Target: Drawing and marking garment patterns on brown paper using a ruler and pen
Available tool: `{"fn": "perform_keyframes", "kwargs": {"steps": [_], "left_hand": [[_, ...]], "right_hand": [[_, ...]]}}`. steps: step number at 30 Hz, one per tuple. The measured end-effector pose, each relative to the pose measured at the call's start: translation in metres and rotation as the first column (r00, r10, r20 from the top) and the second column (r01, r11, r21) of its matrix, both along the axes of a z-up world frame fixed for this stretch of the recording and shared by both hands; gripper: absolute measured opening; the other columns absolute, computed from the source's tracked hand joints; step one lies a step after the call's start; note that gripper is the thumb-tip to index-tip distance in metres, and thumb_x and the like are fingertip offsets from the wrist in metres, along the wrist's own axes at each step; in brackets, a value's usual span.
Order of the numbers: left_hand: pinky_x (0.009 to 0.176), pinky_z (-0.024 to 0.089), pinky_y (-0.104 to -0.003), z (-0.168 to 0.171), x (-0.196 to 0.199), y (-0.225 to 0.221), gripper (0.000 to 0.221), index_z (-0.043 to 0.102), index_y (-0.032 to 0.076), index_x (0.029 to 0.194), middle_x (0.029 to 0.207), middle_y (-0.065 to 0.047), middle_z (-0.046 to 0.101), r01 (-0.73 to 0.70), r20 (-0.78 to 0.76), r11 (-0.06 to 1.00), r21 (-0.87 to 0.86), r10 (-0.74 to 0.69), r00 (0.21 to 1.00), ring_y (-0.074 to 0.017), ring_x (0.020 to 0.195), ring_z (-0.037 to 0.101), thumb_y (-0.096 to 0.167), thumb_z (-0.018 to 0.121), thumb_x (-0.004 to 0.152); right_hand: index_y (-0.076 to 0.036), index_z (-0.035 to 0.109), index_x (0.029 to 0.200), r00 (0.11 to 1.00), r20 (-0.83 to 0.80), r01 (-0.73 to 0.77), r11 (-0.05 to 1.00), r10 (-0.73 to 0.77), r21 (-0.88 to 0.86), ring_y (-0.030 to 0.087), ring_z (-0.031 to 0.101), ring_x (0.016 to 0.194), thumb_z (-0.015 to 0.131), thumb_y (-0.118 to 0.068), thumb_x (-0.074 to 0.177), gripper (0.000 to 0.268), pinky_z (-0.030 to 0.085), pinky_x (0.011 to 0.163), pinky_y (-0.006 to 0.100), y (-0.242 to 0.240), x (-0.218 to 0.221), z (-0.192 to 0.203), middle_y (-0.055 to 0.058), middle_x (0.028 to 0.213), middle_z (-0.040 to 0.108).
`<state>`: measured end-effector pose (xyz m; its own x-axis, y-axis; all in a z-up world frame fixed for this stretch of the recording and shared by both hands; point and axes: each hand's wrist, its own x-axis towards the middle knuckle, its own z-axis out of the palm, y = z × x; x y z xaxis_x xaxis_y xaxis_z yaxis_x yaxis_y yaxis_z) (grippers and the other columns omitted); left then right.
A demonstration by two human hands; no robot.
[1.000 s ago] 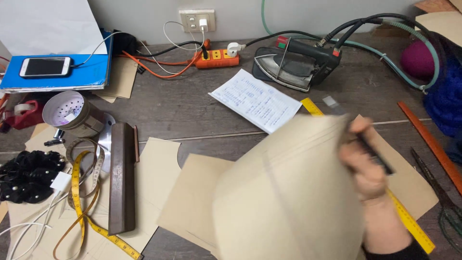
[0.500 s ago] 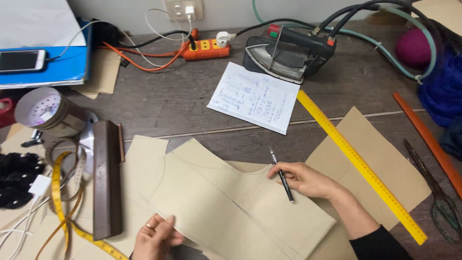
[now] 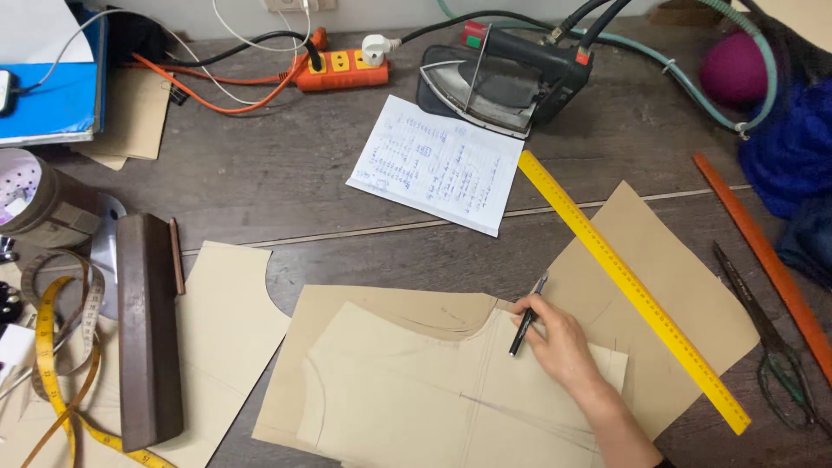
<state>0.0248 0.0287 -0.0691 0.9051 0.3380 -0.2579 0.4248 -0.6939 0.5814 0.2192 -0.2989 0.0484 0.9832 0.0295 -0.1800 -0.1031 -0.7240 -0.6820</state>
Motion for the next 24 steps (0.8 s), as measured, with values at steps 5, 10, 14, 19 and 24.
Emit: {"fn": "perform_keyframes", "kwargs": {"steps": [5, 10, 14, 19, 24], "left_hand": [[0.039, 0.047, -0.037, 0.073, 0.055, -0.021, 0.023, 0.063, 0.025, 0.080, 0.087, 0.010, 0.063, 0.187, 0.347, 0.918, 0.349, -0.312, 0.884, -0.0166, 0.073, 0.060, 0.044, 0.074, 0.073], [0.102, 0.035, -0.051, 0.098, 0.110, -0.033, 0.062, 0.047, 0.022, 0.135, 0.144, -0.011, 0.042, 0.351, 0.310, 0.830, 0.433, -0.503, 0.807, -0.0342, 0.131, 0.039, 0.049, 0.063, 0.082], [0.106, 0.023, -0.064, 0.086, 0.123, -0.033, 0.083, 0.033, 0.030, 0.146, 0.156, -0.009, 0.026, 0.301, 0.139, 0.761, 0.574, -0.453, 0.881, -0.0354, 0.145, 0.020, 0.064, 0.059, 0.075], [0.104, 0.024, -0.063, 0.080, 0.127, -0.023, 0.083, 0.034, 0.026, 0.146, 0.156, -0.010, 0.027, 0.303, 0.142, 0.796, 0.524, -0.433, 0.890, -0.0343, 0.144, 0.022, 0.063, 0.059, 0.077], [0.098, 0.039, -0.048, 0.099, 0.152, -0.003, 0.074, 0.048, 0.019, 0.136, 0.137, -0.013, 0.049, 0.174, 0.208, 0.909, 0.379, -0.267, 0.941, -0.0338, 0.120, 0.049, 0.052, 0.068, 0.073]], "right_hand": [[-0.019, 0.062, 0.091, 0.999, -0.012, 0.049, 0.997, -0.050, -0.060, 0.013, 0.067, 0.082, 0.068, -0.022, 0.084, 0.009, 0.048, 0.078, 0.026, -0.004, 0.007, -0.002, -0.008, 0.090, 0.071], [-0.019, 0.063, 0.094, 0.998, -0.015, 0.066, 0.996, -0.067, -0.054, 0.014, 0.063, 0.081, 0.069, -0.023, 0.082, 0.014, 0.047, 0.079, 0.027, -0.008, 0.007, -0.010, -0.008, 0.093, 0.071], [-0.021, 0.064, 0.094, 0.997, 0.007, 0.081, 0.996, -0.081, -0.043, 0.012, 0.061, 0.077, 0.071, -0.020, 0.080, 0.016, 0.046, 0.076, 0.025, -0.013, 0.006, -0.023, -0.010, 0.095, 0.071], [-0.025, 0.066, 0.093, 0.984, -0.089, 0.147, 0.986, -0.154, -0.084, 0.013, 0.049, 0.069, 0.072, -0.026, 0.079, 0.016, 0.043, 0.072, 0.025, -0.008, 0.007, -0.014, -0.012, 0.088, 0.068], [-0.025, 0.065, 0.092, 0.973, -0.117, 0.190, 0.978, -0.200, -0.090, 0.013, 0.048, 0.070, 0.072, -0.027, 0.079, 0.015, 0.043, 0.071, 0.025, -0.004, 0.006, -0.015, -0.014, 0.088, 0.067]]}}
